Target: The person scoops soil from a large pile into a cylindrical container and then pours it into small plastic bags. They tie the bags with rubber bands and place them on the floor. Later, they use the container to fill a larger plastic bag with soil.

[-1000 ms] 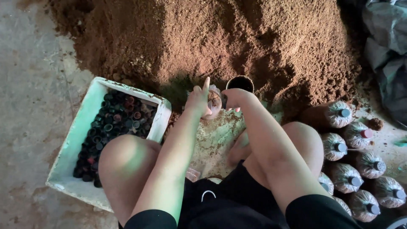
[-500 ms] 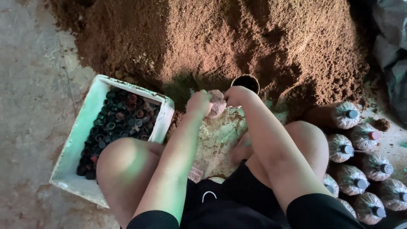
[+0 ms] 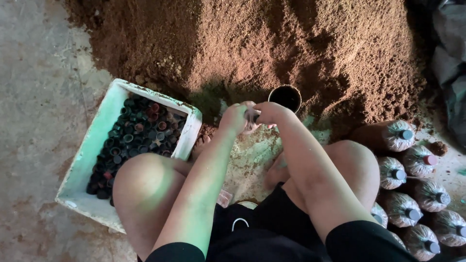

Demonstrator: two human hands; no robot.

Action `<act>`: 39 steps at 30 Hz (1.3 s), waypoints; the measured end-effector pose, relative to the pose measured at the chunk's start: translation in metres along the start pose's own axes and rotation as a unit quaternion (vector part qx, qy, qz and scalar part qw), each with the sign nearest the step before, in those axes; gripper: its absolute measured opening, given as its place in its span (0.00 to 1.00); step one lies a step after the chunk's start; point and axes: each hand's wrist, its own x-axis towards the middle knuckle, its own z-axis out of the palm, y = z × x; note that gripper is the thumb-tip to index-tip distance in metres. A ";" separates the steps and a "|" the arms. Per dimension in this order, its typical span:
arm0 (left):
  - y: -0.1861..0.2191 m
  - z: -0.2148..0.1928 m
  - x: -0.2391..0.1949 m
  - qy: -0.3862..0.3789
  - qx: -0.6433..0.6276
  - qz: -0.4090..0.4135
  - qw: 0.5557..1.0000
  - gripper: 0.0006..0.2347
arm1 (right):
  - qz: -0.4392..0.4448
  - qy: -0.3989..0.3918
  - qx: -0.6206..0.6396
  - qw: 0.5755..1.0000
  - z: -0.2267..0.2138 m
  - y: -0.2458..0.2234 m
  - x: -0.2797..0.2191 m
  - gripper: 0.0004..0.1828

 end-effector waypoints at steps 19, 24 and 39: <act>-0.022 0.045 0.011 0.005 -0.004 -0.070 0.997 0.11 | -0.023 0.092 0.037 0.995 0.004 0.016 -0.010 0.18; -0.035 0.047 0.016 0.006 -0.006 -0.100 0.995 0.08 | -0.004 0.132 0.051 0.990 -0.001 -0.013 -0.039 0.18; 0.027 -0.020 0.016 -0.117 -0.023 -0.160 0.980 0.12 | -0.009 0.245 0.119 0.962 0.078 -0.018 -0.034 0.25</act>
